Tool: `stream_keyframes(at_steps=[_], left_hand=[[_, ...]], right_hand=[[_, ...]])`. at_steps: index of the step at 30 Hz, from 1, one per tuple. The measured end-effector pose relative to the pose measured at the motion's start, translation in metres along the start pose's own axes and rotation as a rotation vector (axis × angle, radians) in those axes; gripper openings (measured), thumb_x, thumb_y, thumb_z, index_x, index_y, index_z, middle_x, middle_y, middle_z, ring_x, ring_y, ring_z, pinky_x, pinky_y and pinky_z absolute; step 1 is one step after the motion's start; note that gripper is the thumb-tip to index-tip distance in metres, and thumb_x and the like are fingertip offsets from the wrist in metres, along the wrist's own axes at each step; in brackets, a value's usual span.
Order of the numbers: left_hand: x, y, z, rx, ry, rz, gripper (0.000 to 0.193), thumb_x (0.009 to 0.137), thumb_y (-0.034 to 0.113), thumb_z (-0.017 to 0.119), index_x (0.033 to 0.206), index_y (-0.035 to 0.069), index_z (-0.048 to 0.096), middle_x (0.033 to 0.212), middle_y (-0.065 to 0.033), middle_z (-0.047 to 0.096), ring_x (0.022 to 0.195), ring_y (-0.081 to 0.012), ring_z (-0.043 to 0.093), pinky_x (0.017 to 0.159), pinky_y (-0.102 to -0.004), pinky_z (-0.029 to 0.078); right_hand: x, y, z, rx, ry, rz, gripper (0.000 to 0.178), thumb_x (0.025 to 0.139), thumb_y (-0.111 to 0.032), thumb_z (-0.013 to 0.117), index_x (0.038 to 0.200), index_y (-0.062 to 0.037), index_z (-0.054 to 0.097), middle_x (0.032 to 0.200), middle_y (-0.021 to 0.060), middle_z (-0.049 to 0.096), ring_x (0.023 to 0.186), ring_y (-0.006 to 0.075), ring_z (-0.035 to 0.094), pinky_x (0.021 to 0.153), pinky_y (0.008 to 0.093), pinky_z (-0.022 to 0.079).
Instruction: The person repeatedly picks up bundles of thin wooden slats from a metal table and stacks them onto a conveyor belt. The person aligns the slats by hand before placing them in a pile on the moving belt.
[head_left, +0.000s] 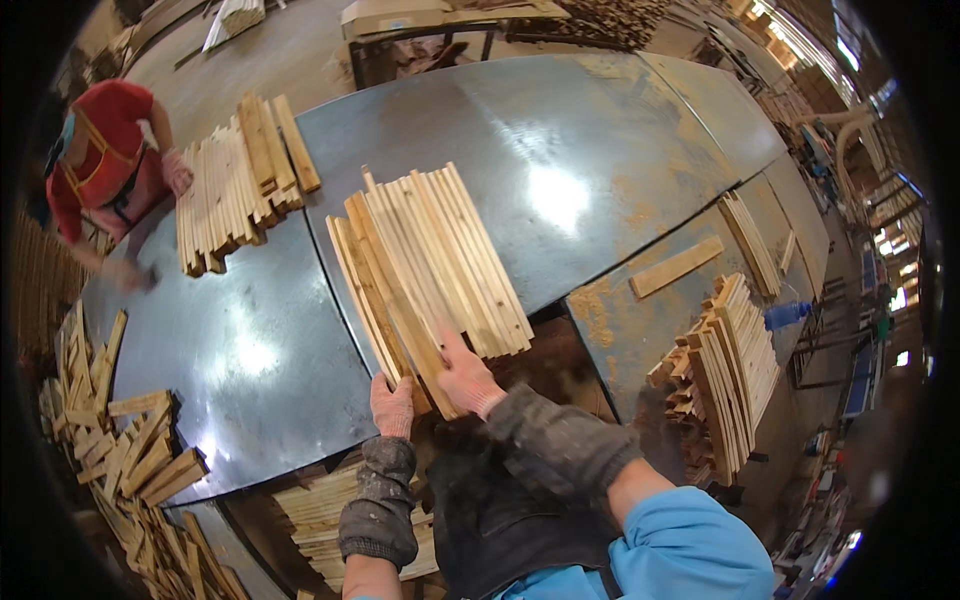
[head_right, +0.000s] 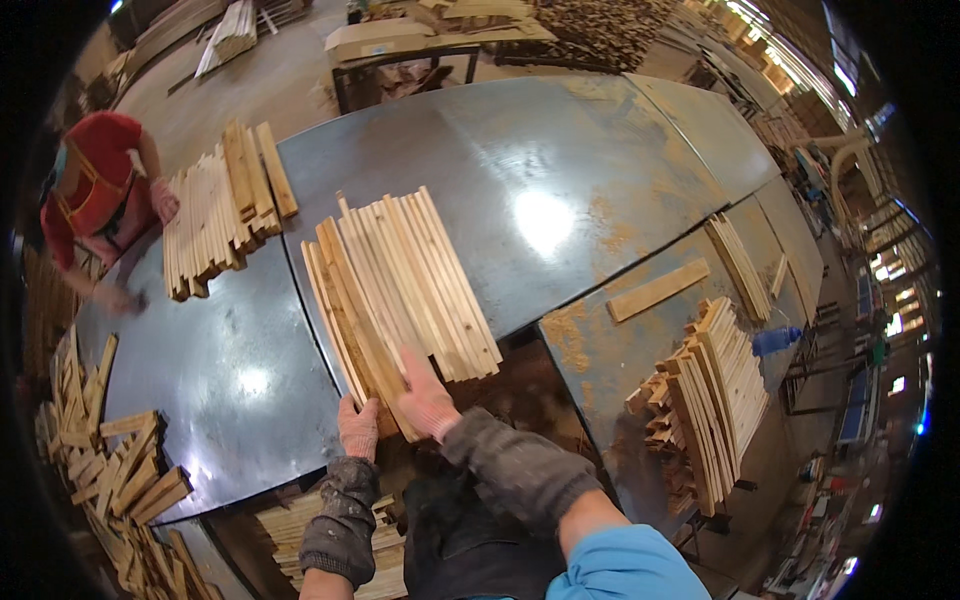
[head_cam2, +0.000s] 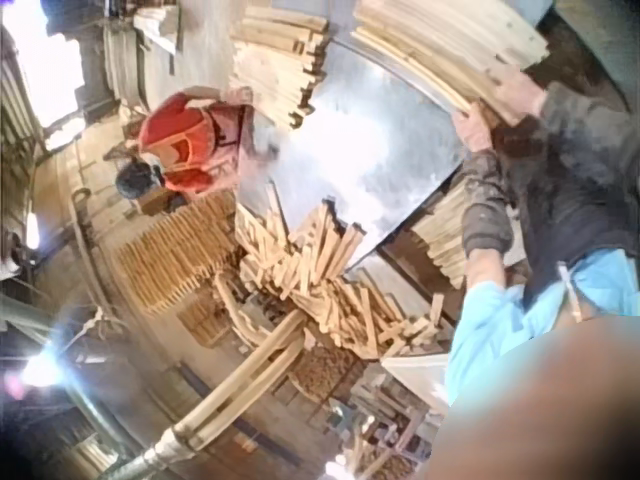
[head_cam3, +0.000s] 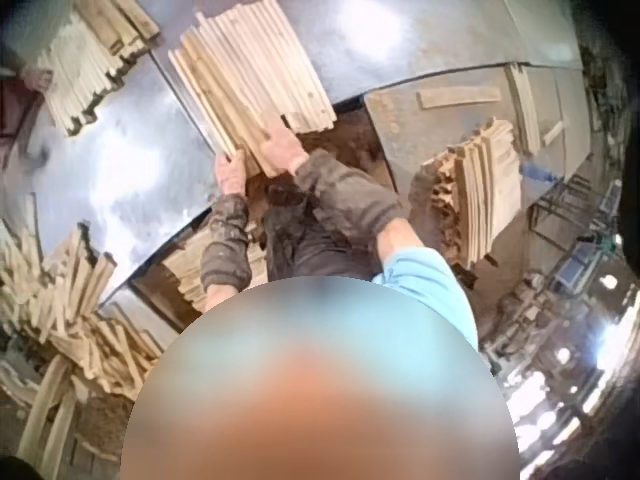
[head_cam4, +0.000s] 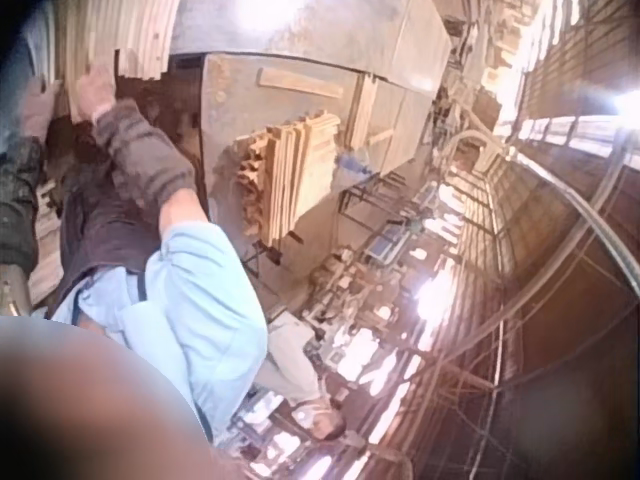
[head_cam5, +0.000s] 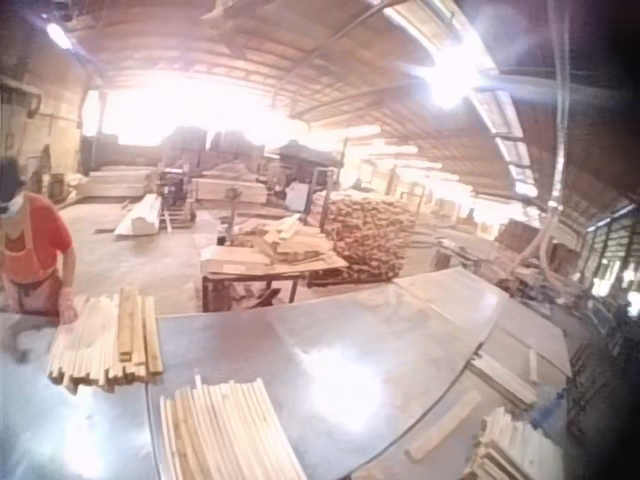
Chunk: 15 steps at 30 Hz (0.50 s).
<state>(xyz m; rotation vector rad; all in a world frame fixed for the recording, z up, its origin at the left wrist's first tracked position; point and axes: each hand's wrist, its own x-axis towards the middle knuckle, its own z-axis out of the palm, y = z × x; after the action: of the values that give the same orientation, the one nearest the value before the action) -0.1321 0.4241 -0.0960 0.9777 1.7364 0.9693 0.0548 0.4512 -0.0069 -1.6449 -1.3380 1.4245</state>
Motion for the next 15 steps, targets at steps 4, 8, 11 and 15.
stream_keyframes(at_steps=[4,8,11,15], left_hand=[[0.022,-0.011,0.027,0.173,-0.089,-0.022,0.055,0.093,0.030,0.080,0.131,-0.006,0.064,0.114,-0.0252,0.074,0.108,-0.0397,0.071,0.096,-0.0473,0.055],[0.025,-0.027,0.058,0.513,0.069,0.356,0.059,0.095,0.031,0.079,0.138,-0.005,0.061,0.118,-0.0255,0.072,0.106,-0.0407,0.071,0.096,-0.0479,0.057],[0.005,0.009,0.061,-0.194,-0.435,0.080,0.063,0.099,0.013,0.074,0.154,-0.005,0.050,0.143,-0.0229,0.065,0.122,-0.0278,0.068,0.099,-0.0389,0.059],[0.016,-0.017,0.062,-0.049,-0.324,-0.044,0.069,0.106,0.019,0.070,0.164,-0.004,0.040,0.146,-0.0207,0.064,0.123,-0.0286,0.066,0.106,-0.0392,0.055]], right_hand=[[-0.099,0.006,-0.073,0.381,-0.044,0.001,0.089,0.091,0.001,0.062,0.172,0.0013,0.027,0.146,0.0147,0.066,0.129,0.0208,0.063,0.112,0.0325,0.047],[-0.145,0.003,-0.140,0.231,0.091,0.028,0.076,0.094,-0.011,0.070,0.165,-0.0023,0.044,0.142,0.0171,0.069,0.127,0.0205,0.066,0.111,0.0347,0.050],[-0.183,0.012,-0.206,0.110,0.253,0.099,0.068,0.096,-0.016,0.070,0.160,-0.0005,0.052,0.138,0.0133,0.070,0.126,0.0189,0.064,0.111,0.0339,0.049],[-0.258,0.086,-0.272,-0.525,0.570,0.190,0.062,0.093,-0.018,0.072,0.152,-0.0074,0.060,0.141,0.0242,0.068,0.129,0.0422,0.065,0.107,0.0481,0.053]])
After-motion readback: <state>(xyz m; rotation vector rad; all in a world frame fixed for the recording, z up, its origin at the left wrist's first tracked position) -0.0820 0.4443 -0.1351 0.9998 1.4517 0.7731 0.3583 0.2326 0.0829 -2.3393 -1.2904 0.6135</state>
